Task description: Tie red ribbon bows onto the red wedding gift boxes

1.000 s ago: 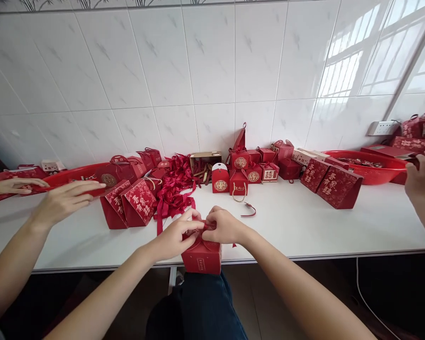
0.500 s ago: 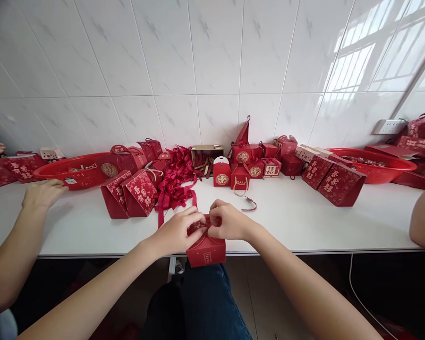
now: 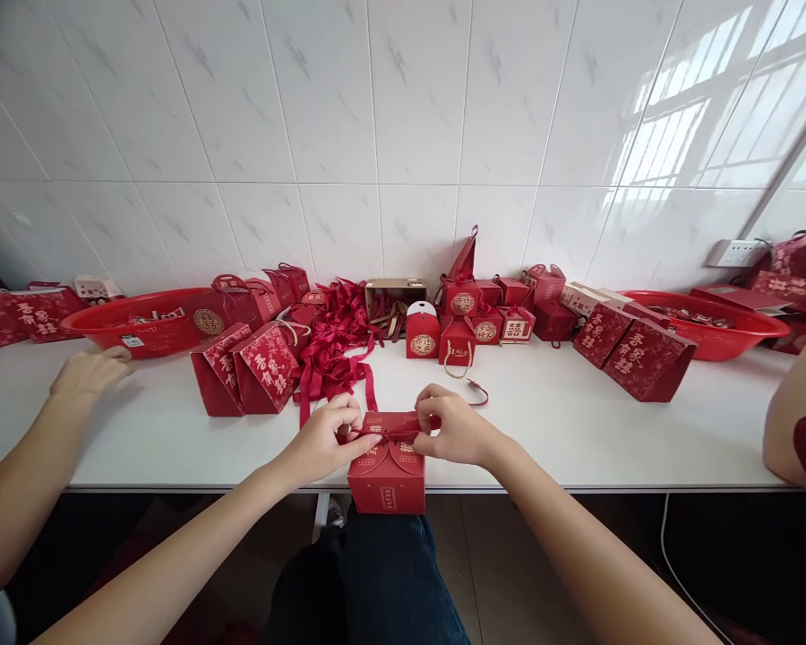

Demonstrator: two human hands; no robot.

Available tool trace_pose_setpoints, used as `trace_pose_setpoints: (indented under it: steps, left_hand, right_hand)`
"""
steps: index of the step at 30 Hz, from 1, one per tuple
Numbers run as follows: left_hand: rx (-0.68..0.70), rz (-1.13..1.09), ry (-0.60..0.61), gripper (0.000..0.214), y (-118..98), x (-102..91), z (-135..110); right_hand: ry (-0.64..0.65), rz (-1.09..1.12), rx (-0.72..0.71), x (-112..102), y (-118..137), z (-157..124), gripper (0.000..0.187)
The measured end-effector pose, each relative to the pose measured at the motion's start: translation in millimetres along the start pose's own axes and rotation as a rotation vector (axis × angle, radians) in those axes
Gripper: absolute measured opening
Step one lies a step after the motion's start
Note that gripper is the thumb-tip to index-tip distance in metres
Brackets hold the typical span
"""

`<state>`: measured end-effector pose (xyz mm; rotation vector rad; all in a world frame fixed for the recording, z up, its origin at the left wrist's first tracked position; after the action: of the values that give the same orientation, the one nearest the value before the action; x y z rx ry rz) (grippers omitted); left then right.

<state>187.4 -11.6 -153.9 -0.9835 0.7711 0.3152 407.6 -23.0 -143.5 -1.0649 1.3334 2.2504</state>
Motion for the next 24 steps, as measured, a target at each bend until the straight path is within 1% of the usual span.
trace_pose_setpoints:
  steps: [3,5,7,8,9,10,11,13,15,17,20,24]
  left_hand:
    - [-0.016,-0.006,-0.014,0.036,2,-3.6,-1]
    - [-0.005,-0.092,-0.008,0.029,-1,-7.8,0]
    - [0.017,-0.244,0.064,0.023,-4,-11.4,2]
    - [0.024,-0.309,0.108,0.023,-6,-12.5,4]
    - [0.024,-0.343,0.135,0.026,-6,-13.3,6]
    - [0.020,-0.339,0.137,0.029,-6,-13.8,8]
    - [0.010,-0.290,0.115,0.032,-5,-14.1,9]
    - [0.001,-0.085,0.027,0.034,-1,-14.9,12]
    - [0.025,0.153,-0.048,0.035,4,-16.7,13]
    - [0.065,0.329,-0.084,0.034,9,-19.0,12]
    - [0.090,0.462,-0.118,0.030,14,-20.9,7]
    - [0.122,0.583,-0.179,0.031,16,-17.4,-1]
  right_hand:
    - [-0.018,-0.012,-0.003,1,-3,-2,0.020]
    - [-0.057,-0.032,-0.005,3,-3,-3,0.019]
    - [-0.086,-0.042,0.001,5,-3,-4,0.017]
    - [-0.094,-0.042,0.003,5,-3,-5,0.017]
    - [-0.100,-0.041,0.003,6,-2,-6,0.016]
    - [-0.105,-0.044,0.003,6,-2,-6,0.016]
    - [-0.111,-0.054,0.002,7,-1,-8,0.016]
    - [-0.132,-0.102,-0.003,8,1,-10,0.015]
    - [-0.160,-0.174,-0.018,9,3,-13,0.017]
    - [-0.183,-0.235,-0.047,12,6,-15,0.021]
    - [-0.199,-0.276,-0.081,18,9,-17,0.022]
    - [-0.201,-0.283,-0.077,18,12,-21,0.024]
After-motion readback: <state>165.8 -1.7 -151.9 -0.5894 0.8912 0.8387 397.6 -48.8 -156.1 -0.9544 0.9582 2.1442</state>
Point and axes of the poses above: each hand's wrist, its own z-axis towards the middle knuckle, its own x-axis out of the palm, y = z × x, the point moved 1 cm from there along z, towards the middle knuckle
